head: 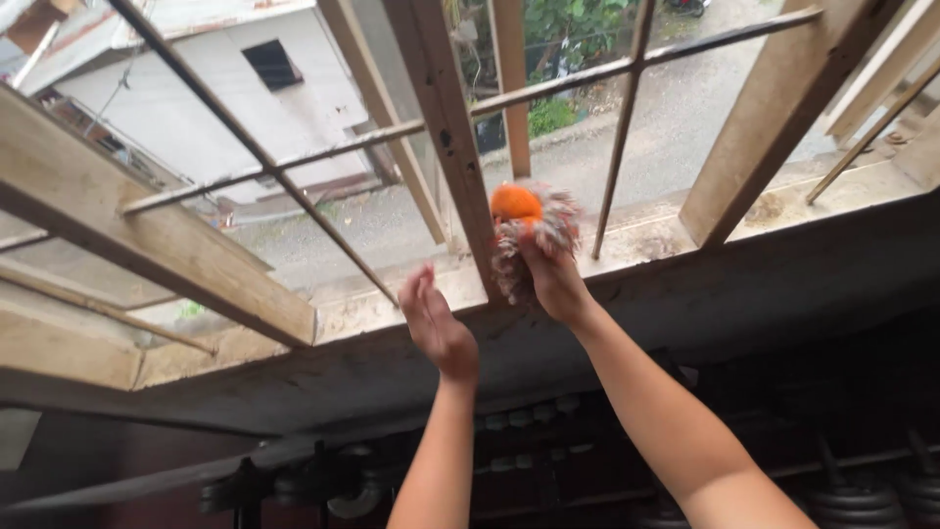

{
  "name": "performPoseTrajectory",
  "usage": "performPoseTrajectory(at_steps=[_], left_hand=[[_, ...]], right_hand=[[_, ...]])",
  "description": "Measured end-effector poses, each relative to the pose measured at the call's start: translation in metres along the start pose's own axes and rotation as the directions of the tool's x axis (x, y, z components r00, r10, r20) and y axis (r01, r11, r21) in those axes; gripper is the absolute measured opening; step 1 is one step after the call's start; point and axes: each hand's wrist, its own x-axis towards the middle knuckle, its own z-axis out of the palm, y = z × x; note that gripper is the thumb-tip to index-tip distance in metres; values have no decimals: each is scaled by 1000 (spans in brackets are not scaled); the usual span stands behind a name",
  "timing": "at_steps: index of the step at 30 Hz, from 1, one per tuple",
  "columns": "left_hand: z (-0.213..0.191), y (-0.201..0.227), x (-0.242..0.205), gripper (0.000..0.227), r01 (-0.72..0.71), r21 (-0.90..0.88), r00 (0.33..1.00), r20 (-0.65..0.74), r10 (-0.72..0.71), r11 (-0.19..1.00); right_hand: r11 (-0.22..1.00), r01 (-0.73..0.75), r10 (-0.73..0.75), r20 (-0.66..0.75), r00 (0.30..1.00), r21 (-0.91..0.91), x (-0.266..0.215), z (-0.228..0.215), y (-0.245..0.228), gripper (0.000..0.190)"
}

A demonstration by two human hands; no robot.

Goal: Cleaning metal window bars using a spray bottle and a cleaning cloth.

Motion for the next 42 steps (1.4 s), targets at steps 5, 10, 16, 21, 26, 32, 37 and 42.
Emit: performPoseTrajectory(at_steps=[5, 10, 16, 21, 26, 32, 37, 42], left_hand=[[9, -21, 43, 34, 317, 8, 948, -39, -316, 948], [35, -81, 88, 40, 576, -28, 814, -76, -576, 817], [67, -150, 127, 42, 694, -43, 715, -70, -695, 718], [81, -160, 139, 46, 738, 39, 673, 23, -739, 673], [75, -236, 140, 45, 718, -41, 696, 37, -717, 695], [81, -237, 141, 63, 816, -190, 575, 165, -801, 546], [76, -234, 147, 71, 804, -41, 592, 152, -792, 593], [73, -217, 142, 71, 809, -56, 588, 98, -803, 586]], right_hand=[[-498, -671, 461, 823, 331, 549, 39, 30, 3, 35], [-406, -803, 431, 866, 252, 436, 104, 13, -9, 34], [-437, -717, 484, 814, 321, 543, 72, 116, 50, 42], [-461, -651, 494, 784, 376, 603, 56, 230, 71, 52], [-715, -528, 170, 847, 504, 458, 63, 330, 115, 52], [38, -990, 768, 638, -60, -139, 132, 235, 48, 116], [540, -814, 632, 536, 560, 213, -21, 334, 150, 46], [417, -868, 743, 652, 155, -269, 67, 181, 35, 77]])
